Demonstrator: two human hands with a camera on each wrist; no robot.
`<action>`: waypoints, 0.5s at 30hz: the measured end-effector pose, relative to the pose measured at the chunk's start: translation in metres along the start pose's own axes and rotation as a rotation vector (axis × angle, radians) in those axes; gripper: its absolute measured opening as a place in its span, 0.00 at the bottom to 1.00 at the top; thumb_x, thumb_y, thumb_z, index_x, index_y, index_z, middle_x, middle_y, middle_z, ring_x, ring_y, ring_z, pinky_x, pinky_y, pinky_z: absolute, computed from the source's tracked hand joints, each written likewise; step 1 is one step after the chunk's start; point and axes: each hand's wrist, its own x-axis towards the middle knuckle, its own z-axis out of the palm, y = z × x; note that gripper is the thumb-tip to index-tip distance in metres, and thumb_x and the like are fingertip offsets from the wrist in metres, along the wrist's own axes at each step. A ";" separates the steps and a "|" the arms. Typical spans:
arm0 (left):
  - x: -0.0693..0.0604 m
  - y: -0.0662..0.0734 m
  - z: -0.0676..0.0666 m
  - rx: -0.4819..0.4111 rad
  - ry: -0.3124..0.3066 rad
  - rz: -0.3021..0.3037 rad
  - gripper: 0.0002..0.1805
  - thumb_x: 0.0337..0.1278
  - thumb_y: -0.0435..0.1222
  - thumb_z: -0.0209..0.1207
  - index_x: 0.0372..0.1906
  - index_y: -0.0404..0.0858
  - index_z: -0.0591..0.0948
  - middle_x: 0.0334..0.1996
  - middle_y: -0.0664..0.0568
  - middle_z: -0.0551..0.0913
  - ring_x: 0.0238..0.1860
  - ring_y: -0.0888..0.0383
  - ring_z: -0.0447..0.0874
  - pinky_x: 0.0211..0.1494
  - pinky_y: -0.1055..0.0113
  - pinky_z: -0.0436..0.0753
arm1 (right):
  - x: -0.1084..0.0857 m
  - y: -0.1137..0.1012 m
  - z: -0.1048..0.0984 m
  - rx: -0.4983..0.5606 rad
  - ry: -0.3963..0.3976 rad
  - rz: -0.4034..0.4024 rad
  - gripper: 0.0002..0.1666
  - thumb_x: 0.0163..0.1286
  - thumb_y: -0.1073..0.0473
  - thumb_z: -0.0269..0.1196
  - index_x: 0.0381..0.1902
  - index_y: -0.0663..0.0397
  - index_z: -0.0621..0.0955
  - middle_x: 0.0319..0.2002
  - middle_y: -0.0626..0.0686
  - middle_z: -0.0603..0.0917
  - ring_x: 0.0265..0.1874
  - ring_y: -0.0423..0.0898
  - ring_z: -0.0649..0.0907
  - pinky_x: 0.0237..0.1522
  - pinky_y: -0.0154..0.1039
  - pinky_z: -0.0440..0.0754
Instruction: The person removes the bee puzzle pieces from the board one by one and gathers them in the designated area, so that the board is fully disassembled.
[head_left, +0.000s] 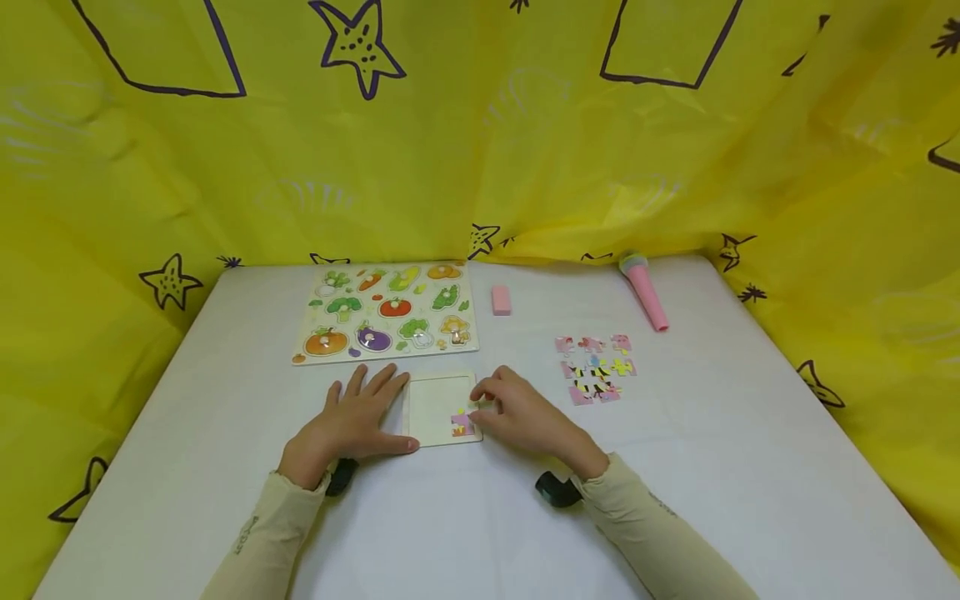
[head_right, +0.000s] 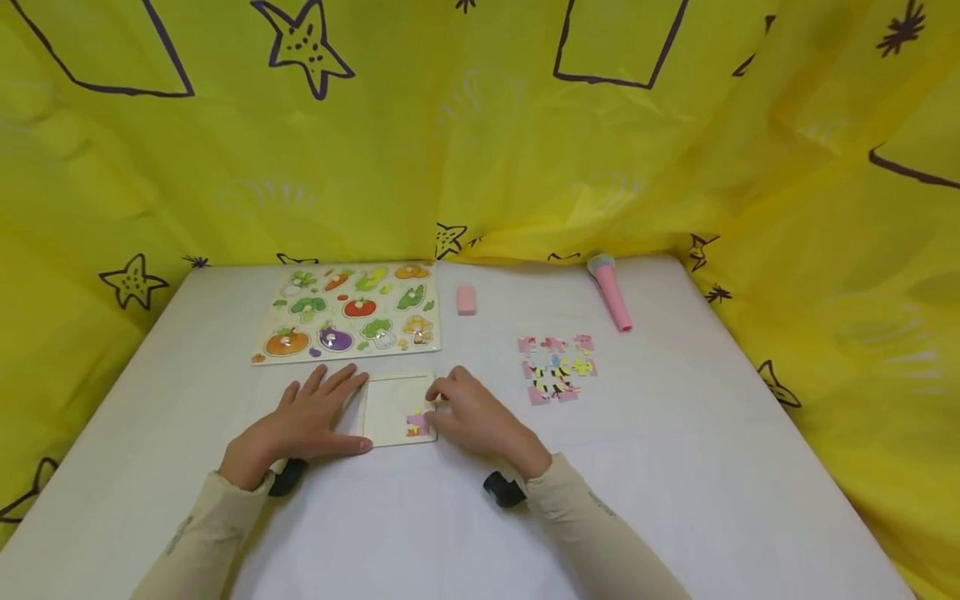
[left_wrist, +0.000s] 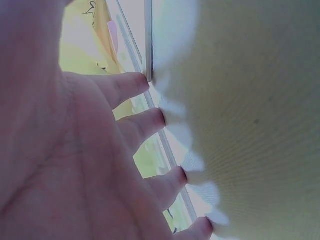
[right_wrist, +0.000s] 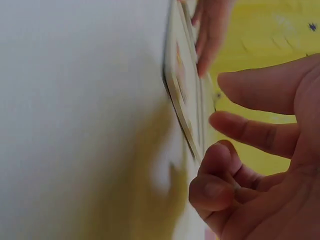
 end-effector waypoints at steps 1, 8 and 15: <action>0.000 0.001 0.000 -0.001 -0.001 0.000 0.60 0.57 0.61 0.73 0.85 0.37 0.60 0.85 0.37 0.52 0.82 0.23 0.37 0.75 0.21 0.40 | 0.003 -0.004 0.006 -0.007 -0.025 -0.006 0.12 0.73 0.62 0.70 0.50 0.63 0.86 0.42 0.53 0.76 0.41 0.46 0.76 0.47 0.44 0.79; 0.002 0.006 0.000 0.013 -0.004 -0.007 0.60 0.57 0.61 0.73 0.85 0.37 0.60 0.85 0.37 0.51 0.82 0.23 0.37 0.75 0.21 0.41 | 0.012 -0.013 0.025 -0.048 -0.065 0.011 0.11 0.71 0.65 0.73 0.48 0.60 0.84 0.44 0.54 0.73 0.40 0.47 0.76 0.47 0.43 0.78; 0.000 0.003 -0.001 0.018 0.000 -0.011 0.59 0.57 0.61 0.74 0.85 0.37 0.61 0.85 0.36 0.52 0.81 0.22 0.38 0.74 0.20 0.42 | 0.012 -0.015 0.027 0.004 -0.032 -0.006 0.07 0.71 0.73 0.67 0.39 0.58 0.81 0.37 0.51 0.78 0.38 0.46 0.76 0.44 0.41 0.77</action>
